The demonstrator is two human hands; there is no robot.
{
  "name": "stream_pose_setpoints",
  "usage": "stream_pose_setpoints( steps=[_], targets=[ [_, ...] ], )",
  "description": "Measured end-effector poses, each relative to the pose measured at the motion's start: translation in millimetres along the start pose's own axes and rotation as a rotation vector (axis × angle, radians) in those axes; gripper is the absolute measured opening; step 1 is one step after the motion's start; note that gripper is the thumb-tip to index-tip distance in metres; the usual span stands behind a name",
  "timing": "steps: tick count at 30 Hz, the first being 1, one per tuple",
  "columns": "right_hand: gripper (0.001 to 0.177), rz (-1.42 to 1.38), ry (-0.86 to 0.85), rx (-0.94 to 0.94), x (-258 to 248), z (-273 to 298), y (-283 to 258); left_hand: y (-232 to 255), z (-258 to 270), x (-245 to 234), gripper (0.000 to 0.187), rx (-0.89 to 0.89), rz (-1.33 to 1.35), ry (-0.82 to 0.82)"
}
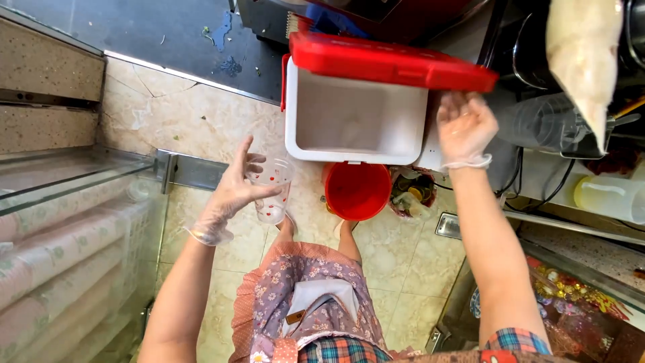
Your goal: Preparing and serving a cup of sugarcane juice, including adding ice and lime.
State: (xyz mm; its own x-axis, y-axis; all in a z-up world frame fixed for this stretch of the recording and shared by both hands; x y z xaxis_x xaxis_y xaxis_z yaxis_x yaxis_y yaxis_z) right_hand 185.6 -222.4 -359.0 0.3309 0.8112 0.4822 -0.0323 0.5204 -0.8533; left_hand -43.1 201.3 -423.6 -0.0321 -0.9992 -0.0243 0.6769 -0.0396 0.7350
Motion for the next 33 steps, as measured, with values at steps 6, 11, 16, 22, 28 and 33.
stream_pose_setpoints(
  steps=[6,11,16,22,28,33],
  targets=[
    [0.064,0.615,-0.578,-0.461,87,-23,-3,-37,1,10,0.139,0.016,0.102,0.043],
    [0.052,1.586,-1.240,-0.751,36,-29,125,-44,-13,20,0.141,0.111,0.164,0.123],
    [0.057,2.102,-1.862,-0.594,-96,-60,302,-32,-22,24,0.139,0.258,0.085,0.179],
    [0.043,2.026,-2.040,-0.901,-181,-97,408,-59,-39,28,0.137,0.116,0.125,0.149],
    [0.034,2.108,-1.990,-0.307,-216,-114,415,-72,-65,29,0.133,0.053,0.188,0.158],
    [0.064,1.828,-1.911,-0.289,-137,-70,371,-73,-76,33,0.132,0.016,0.233,0.162]
  ],
)
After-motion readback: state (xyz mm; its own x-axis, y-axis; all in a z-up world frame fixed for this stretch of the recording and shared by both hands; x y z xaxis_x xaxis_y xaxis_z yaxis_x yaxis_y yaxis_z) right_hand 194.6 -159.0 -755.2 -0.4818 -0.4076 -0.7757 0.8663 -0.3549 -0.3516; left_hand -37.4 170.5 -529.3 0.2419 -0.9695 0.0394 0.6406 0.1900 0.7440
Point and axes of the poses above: each hand's wrist, its own z-axis away from the middle knuckle, its own x-axis out of the palm, y = z × x, the point moved 6 cm from there along -z, towards the middle knuckle, and after that the axes turned 15 degrees about -x, right-handed, at the moved point
